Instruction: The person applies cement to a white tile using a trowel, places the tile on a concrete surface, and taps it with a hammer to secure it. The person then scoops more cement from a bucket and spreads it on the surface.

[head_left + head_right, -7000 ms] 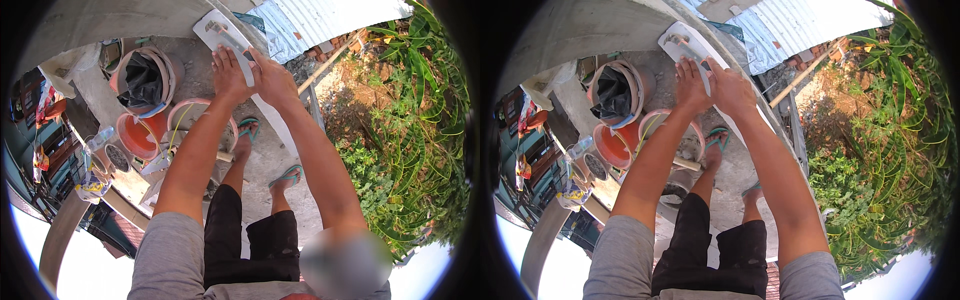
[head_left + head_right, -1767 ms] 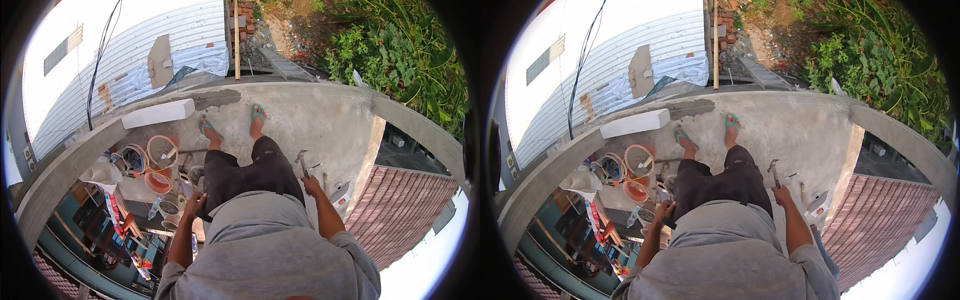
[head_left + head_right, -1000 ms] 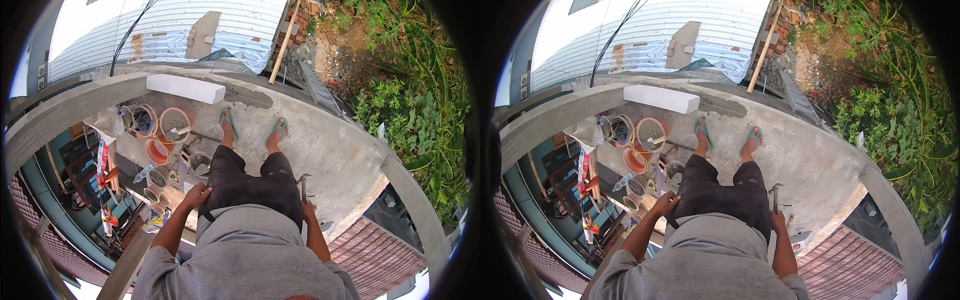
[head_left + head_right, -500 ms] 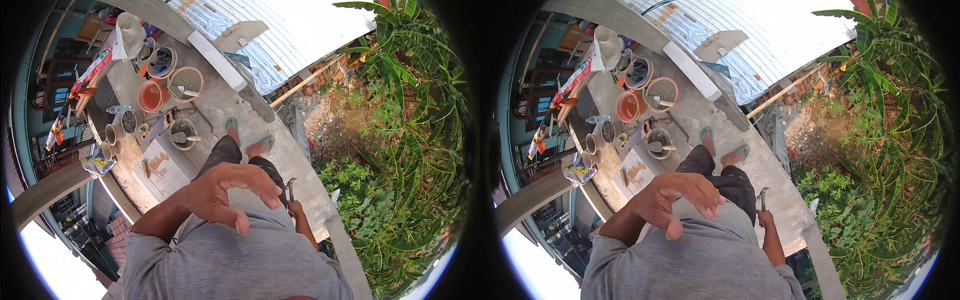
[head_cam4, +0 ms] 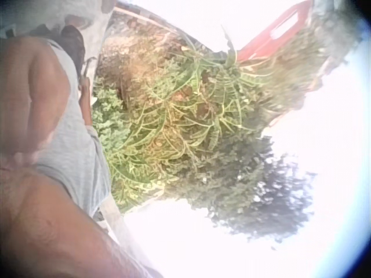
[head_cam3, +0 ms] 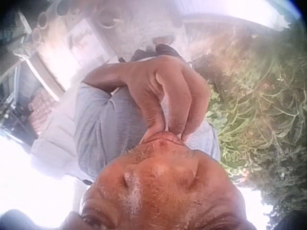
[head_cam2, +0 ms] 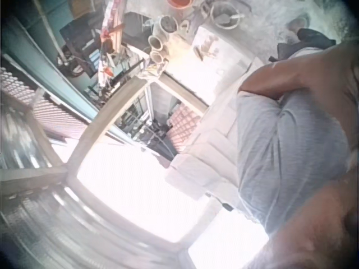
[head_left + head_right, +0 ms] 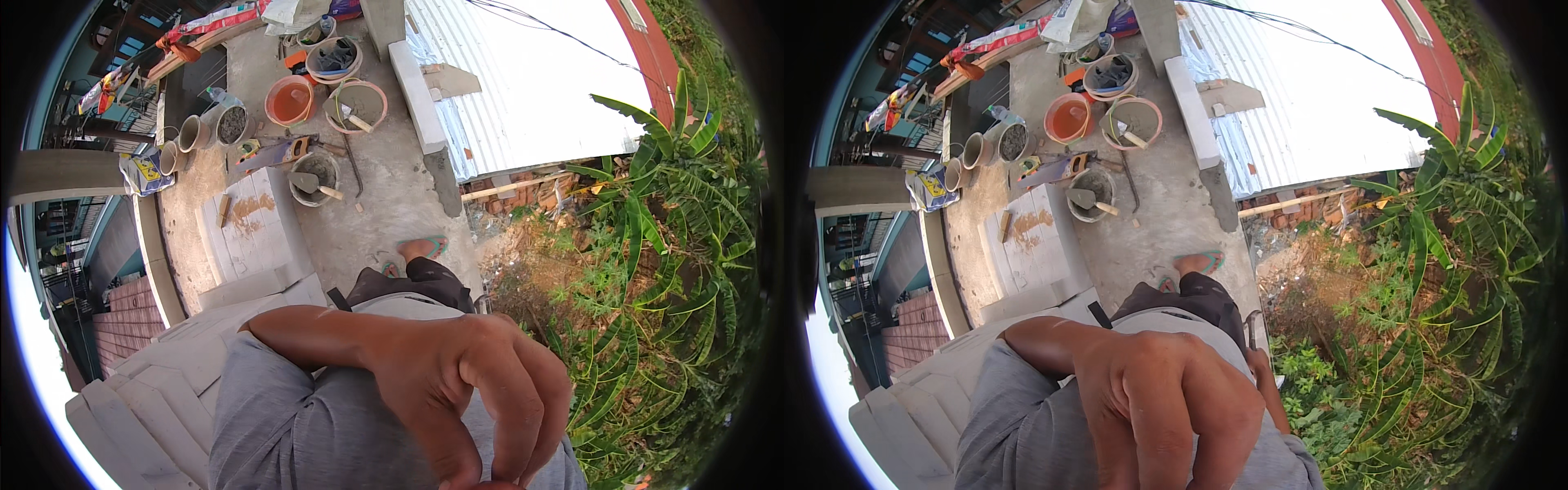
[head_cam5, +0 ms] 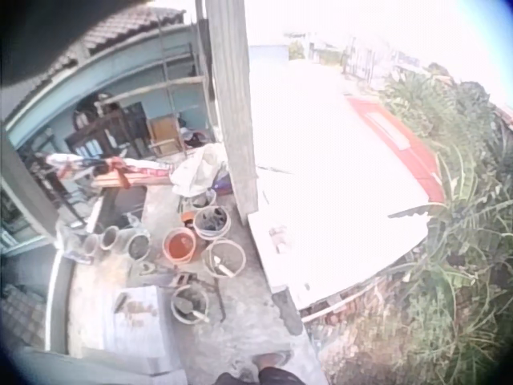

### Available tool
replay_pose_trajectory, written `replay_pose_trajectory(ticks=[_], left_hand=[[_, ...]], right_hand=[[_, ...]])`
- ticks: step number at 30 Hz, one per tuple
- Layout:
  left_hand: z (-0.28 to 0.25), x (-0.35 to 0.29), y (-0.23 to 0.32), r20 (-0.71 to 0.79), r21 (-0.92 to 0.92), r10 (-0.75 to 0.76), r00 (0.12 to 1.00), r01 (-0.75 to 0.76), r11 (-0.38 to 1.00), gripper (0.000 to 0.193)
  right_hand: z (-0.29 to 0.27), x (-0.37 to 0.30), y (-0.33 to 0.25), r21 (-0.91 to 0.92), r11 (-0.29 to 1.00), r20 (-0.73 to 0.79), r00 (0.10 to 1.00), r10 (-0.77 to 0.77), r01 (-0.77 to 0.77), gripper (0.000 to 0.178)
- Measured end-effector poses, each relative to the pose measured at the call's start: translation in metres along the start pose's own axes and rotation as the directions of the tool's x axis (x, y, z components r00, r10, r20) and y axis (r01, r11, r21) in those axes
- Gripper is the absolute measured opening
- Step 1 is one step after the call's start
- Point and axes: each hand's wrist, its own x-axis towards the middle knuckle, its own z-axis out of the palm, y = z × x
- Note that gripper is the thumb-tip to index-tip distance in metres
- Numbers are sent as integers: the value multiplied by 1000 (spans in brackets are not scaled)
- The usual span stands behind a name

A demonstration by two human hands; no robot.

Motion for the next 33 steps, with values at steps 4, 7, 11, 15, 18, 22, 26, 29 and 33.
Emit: replay_pose_trajectory(ticks=[4,7,11,15,18,22,26,29,33], left_hand=[[48,-36,8,-5,52,76,997,-76,996,24],[87,-62,17,-70,262,122,990,-100,960,20],[137,-83,36,-43,548,142,989,-96,831,18],[156,-95,16,97,668,312,945,-294,684,22],[169,-100,9,91,637,298,950,-285,716,21],[201,-94,-12,-151,459,161,975,-75,886,33],[198,-76,-51,-85,352,165,983,-125,928,27],[204,-60,-62,-86,313,70,994,-39,949,24],[200,-38,-88,-22,351,63,998,-51,935,32]], right_hand=[[-9,13,33,-148,985,-71,992,-104,93,55],[-12,-14,25,-132,991,93,996,-3,16,52],[-30,-49,28,-200,960,-25,978,-207,197,52],[-45,-85,15,-205,968,6,989,-148,146,54],[-44,-80,18,-218,965,30,989,-143,147,55],[-59,-55,40,-268,944,55,982,-183,191,52],[-70,-56,41,-297,927,88,973,-212,229,52],[-81,-62,51,-210,947,82,969,-232,245,53],[-98,-44,76,-202,954,89,974,-206,220,54]])
